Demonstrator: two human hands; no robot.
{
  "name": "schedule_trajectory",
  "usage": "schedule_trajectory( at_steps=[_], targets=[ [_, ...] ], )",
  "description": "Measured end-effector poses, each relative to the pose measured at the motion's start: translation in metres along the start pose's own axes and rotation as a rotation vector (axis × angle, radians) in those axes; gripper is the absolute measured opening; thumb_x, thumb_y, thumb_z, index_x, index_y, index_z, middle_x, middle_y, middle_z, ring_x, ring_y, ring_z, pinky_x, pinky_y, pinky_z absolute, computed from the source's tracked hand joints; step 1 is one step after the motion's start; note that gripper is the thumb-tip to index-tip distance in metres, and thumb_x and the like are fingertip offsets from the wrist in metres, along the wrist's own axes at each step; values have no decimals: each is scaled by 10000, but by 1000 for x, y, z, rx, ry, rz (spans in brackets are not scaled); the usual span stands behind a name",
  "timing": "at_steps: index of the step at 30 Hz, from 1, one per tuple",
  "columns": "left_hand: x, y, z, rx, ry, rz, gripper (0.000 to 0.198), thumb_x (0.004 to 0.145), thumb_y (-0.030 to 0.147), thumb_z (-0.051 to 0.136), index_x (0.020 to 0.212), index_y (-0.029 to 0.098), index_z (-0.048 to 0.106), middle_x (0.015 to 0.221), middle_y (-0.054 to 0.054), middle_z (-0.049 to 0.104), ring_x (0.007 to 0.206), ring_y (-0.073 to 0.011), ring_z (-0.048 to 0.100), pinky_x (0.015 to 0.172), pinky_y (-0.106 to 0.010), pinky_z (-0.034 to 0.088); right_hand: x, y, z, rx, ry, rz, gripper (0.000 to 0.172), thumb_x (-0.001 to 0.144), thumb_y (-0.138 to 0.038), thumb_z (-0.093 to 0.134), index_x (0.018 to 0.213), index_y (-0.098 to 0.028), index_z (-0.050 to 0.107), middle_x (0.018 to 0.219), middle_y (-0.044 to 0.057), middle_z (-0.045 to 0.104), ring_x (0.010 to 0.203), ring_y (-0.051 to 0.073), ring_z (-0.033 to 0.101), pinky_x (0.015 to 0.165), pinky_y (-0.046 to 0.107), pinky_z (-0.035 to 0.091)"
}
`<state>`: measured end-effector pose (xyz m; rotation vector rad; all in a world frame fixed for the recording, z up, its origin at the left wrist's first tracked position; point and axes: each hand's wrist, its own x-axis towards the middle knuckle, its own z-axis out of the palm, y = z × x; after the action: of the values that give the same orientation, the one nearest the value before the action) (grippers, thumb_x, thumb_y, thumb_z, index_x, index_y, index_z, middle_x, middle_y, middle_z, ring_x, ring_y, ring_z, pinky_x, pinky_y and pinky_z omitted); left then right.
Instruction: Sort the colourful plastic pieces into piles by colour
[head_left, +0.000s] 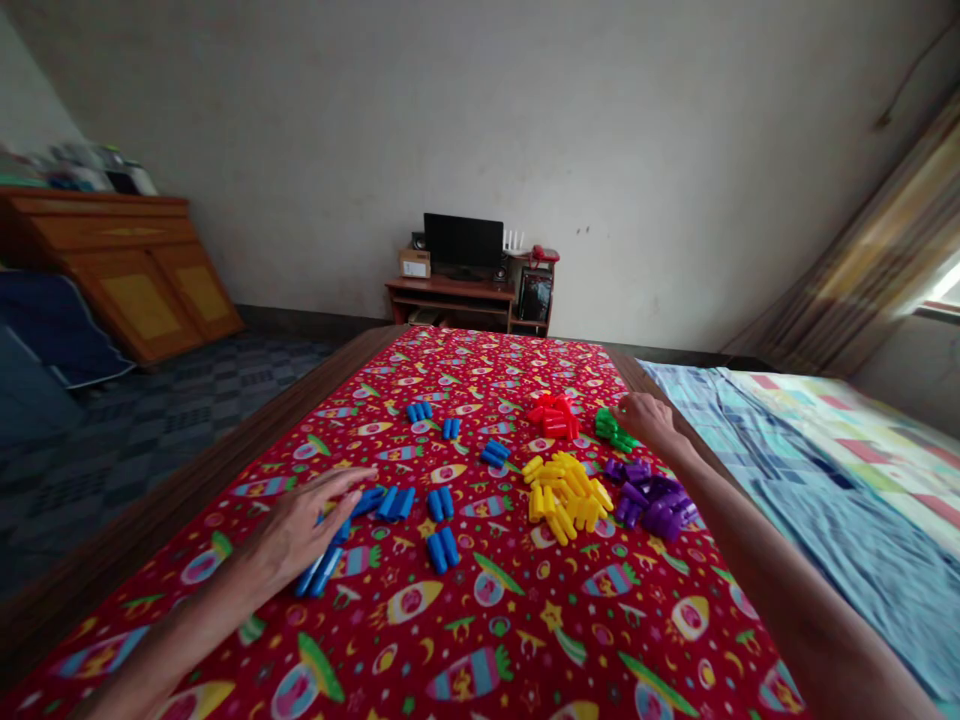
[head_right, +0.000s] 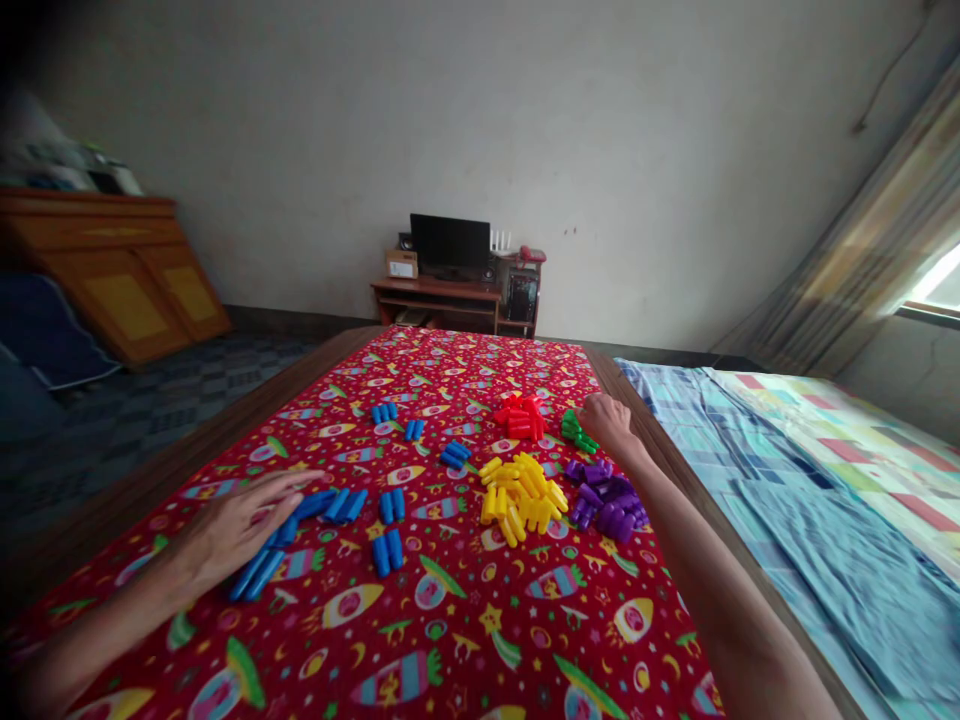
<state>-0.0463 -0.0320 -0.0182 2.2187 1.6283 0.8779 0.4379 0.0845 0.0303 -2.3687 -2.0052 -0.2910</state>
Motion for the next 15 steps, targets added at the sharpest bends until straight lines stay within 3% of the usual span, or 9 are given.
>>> schedule_trajectory(
  at_steps=[4,8,11,15],
  targets=[
    [-36,-34,17,158,45,10,625,903,641,362,1375,248,476,1376,-102,571,1227,-296,565,1001,-422,481,-9,-10,-13,-46,42,-30,370,931,-256,374,909,-114,715,941,170,701,846,238,667,620,268,390],
    [-62,-33,47,275,0,128,840,839,715,440,1517,267,226,1552,-131,326,1389,-369,351,1075,-517,388,-33,-47,-28,-41,46,-373,323,921,-173,379,860,-120,693,827,120,696,717,170,625,574,255,335],
    [-58,-17,59,284,-50,154,856,842,686,487,1532,309,147,1603,-118,183,1429,-368,266,1085,-511,376,-54,-88,-24,61,67,-637,270,932,-195,420,894,-148,683,849,95,697,751,151,615,622,236,370],
    [-29,-2,65,236,-52,117,848,835,689,497,1521,282,210,1581,-148,228,1419,-375,276,1099,-542,337,-66,-139,-1,116,95,-807,216,915,-270,532,1044,-156,662,991,120,689,894,192,616,730,268,451]
  ],
)
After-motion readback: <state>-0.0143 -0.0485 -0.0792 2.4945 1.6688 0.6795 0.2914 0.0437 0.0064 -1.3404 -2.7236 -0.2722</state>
